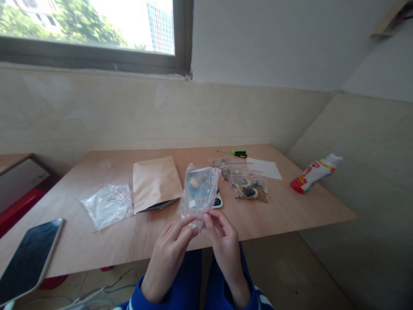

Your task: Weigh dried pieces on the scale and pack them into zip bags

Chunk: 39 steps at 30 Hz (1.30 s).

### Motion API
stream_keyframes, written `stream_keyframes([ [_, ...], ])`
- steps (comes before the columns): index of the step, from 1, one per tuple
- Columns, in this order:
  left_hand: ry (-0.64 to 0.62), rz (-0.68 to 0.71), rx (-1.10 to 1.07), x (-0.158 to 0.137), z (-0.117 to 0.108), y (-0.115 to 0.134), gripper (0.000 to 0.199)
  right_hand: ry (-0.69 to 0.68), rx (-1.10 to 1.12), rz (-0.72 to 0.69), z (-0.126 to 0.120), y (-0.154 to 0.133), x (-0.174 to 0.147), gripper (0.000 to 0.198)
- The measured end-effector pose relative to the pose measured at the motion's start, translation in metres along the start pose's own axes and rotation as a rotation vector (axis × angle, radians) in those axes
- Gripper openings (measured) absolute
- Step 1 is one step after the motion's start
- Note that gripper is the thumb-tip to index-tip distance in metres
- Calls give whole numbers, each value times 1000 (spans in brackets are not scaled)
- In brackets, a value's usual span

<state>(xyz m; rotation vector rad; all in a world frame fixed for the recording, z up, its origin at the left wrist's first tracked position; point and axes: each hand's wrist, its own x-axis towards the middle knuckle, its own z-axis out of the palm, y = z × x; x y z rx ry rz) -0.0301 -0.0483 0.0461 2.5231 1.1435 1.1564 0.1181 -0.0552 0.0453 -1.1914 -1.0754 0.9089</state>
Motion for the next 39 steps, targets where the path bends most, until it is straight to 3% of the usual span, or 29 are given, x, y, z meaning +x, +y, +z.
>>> stream_keyframes([
  [4, -9, -114, -154, -1, 6, 5, 15, -2, -14, 21, -4, -1, 2, 20],
  [9, 42, -265, -400, -8, 9, 11, 33, -63, -28, 32, -4, -3, 3, 18],
  [14, 151, -475, -630, -20, 18, 5, 47, -230, 68, 136, 3, 1, 2, 30],
  [17, 189, -500, -731, -25, 21, -1, 47, -323, 96, 124, 9, 0, 5, 35],
  [26, 331, -290, -346, -14, 13, -3, 9, -405, 17, -3, 19, -11, 13, 37],
  [32, 491, -276, -138, 3, 6, -9, 11, -140, -206, -36, -4, -4, 39, 39],
  [34, 542, -243, -100, 9, 6, -10, 11, -107, -266, -31, -12, 0, 50, 40],
  [36, 558, -203, -93, 15, 9, -11, 11, -186, -316, -60, -19, 4, 62, 41],
  [39, 538, -210, -104, 20, 13, -14, 10, -332, -414, -209, -29, 14, 84, 39],
])
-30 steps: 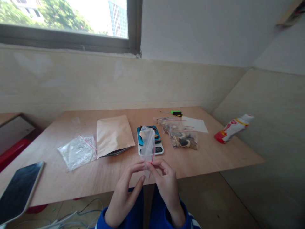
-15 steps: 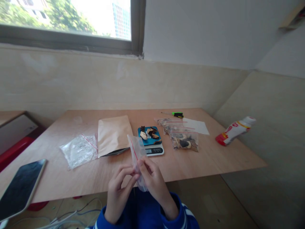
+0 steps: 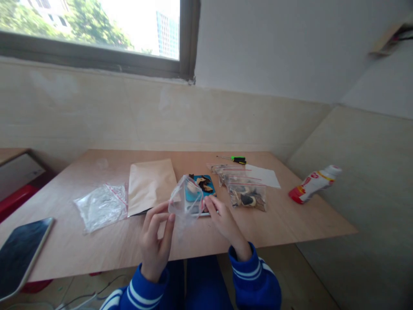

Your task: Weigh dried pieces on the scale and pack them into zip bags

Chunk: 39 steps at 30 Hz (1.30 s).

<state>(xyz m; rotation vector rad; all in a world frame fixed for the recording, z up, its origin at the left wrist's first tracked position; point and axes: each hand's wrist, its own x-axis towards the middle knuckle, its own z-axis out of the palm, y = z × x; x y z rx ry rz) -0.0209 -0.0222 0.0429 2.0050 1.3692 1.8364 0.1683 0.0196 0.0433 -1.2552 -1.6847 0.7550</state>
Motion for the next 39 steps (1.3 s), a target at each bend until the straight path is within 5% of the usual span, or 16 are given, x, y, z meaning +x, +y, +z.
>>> stream_keyframes([
  [4, -40, -127, 8, -1, 3, -7, 7, 3, -318, -151, -19, 44, 26, 39],
  [8, -58, -237, -28, -3, 3, -9, 11, -226, -449, -127, -32, 80, 45, 62],
  [19, -148, -314, -75, -10, 12, -3, 14, -124, -499, -145, -29, 76, 53, 23],
  [23, -170, -277, -40, -12, 11, -6, 14, -46, -475, -105, -28, 65, 52, 19],
  [28, -193, -317, -85, -13, 13, -8, 15, 78, -170, -77, -31, 19, 45, 22],
  [34, -224, -265, -77, -12, 16, -6, 13, -29, 45, -17, -21, -50, 29, 24],
  [39, -233, -172, -74, -15, 15, -4, 10, -70, -28, 83, 3, -60, 21, 21],
])
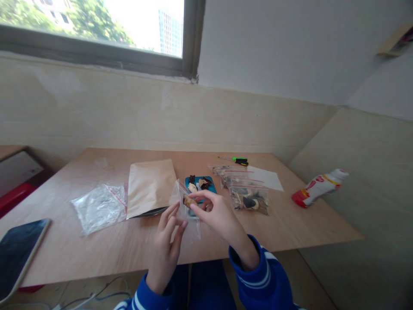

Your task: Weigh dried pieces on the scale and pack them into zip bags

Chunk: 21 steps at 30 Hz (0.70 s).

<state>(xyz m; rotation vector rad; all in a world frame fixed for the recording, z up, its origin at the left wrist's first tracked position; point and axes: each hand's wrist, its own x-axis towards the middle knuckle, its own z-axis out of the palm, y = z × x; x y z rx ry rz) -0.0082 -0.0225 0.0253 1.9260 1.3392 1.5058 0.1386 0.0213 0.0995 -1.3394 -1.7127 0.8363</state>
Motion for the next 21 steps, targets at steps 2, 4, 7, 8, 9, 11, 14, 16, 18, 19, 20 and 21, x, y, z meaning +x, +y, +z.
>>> stream_keyframes([
  [2, 12, 14, 3, -2, 0, 1, 11, 34, -70, -15, 9, 3, -1, 19],
  [4, 5, 33, 7, -3, 1, 2, 12, 71, -115, -62, 16, 5, -1, 17],
  [7, 2, 32, 6, -4, 2, 3, 10, 107, -137, -96, 24, 4, -2, 14],
  [8, 11, 18, 9, -4, 2, 3, 9, 107, -136, -89, 26, 3, -2, 14],
  [9, 22, -2, 15, -4, 2, 3, 10, 92, -127, -78, 28, 3, -1, 16],
  [11, 31, -55, 30, -5, 2, 2, 24, 34, -82, -52, 30, 3, 0, 20],
  [14, 29, -119, 24, -6, 2, 2, 42, -33, 48, -48, 31, 1, 0, 26],
  [16, 42, -141, 13, -7, 3, 2, 39, -51, 140, -79, 30, -2, -1, 29],
  [18, 57, -162, 9, -8, 3, 3, 32, -75, 191, -121, 25, -4, 0, 30],
  [19, 63, -177, 7, -8, 3, 3, 27, -56, 179, -142, 21, -2, 2, 29],
  [20, 68, -195, 4, -9, 2, 4, 23, -3, 135, -160, 16, 3, 7, 28],
  [21, 71, -215, 1, -9, 1, 4, 19, 82, 62, -173, 11, 11, 13, 27],
])
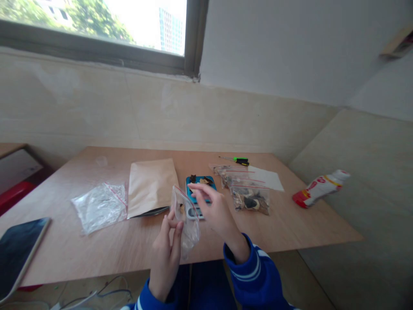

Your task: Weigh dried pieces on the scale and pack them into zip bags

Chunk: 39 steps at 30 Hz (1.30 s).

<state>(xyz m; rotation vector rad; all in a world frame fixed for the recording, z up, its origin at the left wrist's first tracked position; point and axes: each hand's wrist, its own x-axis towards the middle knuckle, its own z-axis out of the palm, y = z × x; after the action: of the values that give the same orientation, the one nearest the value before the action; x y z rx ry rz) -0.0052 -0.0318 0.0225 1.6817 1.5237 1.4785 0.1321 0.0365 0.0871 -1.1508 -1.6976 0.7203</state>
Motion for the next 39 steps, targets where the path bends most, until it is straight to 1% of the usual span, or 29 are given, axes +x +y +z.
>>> stream_keyframes([
  [2, 9, -31, -2, -1, -2, 0, 15, 180, -224, -28, -10, 28, 13, 27],
  [3, 15, -42, -3, -1, -3, -1, 15, 213, -335, -28, -13, 45, 20, 27],
  [4, 21, -50, -4, -2, -4, -1, 15, 184, -422, -23, -16, 64, 26, 29],
  [6, 30, -59, -5, -3, -6, -1, 15, 22, -523, -5, -17, 98, 36, 39],
  [8, 29, -62, -6, -4, -7, -2, 15, -137, -558, 6, -16, 123, 42, 48],
  [10, 22, -61, -8, -6, -8, -2, 15, -215, -561, 1, -15, 135, 45, 47],
  [12, 21, -65, -11, -7, -10, -2, 15, -219, -561, -15, -15, 138, 45, 40],
  [15, 36, -76, -8, -6, -11, -3, 15, -178, -562, -50, -19, 134, 43, 32],
  [19, 34, -83, -42, -5, -12, -4, 16, -97, -547, -56, -24, 130, 38, 28],
  [22, 15, -99, -84, -5, -11, -4, 16, -32, -461, -43, -25, 128, 36, 26],
  [24, 7, -115, -97, -6, -11, -4, 15, 38, -324, -6, -25, 121, 35, 26],
  [25, 4, -119, -96, -6, -11, -4, 15, 75, -218, 28, -24, 114, 34, 28],
  [27, 0, -114, -84, -5, -10, -4, 15, 125, 82, 127, -23, 92, 30, 32],
  [29, 1, -91, -71, -4, -10, -3, 14, 87, 456, 246, -22, 60, 24, 35],
  [31, 2, -63, -58, -3, -9, -1, 13, -85, 765, 356, -20, 26, 14, 31],
  [33, -3, -36, -43, -2, -7, 0, 13, -256, 910, 455, -15, -1, 5, 32],
  [34, -6, -21, -38, -2, -7, 1, 13, -306, 934, 487, -12, -10, 1, 33],
  [35, -3, -5, -32, -3, -6, 1, 12, -317, 929, 505, -8, -16, -3, 34],
  [37, 23, 30, -16, -4, -5, 1, 11, -261, 850, 508, 0, -20, -10, 35],
  [39, 66, 64, 2, -6, -5, 0, 9, -209, 726, 479, 8, -17, -14, 37],
])
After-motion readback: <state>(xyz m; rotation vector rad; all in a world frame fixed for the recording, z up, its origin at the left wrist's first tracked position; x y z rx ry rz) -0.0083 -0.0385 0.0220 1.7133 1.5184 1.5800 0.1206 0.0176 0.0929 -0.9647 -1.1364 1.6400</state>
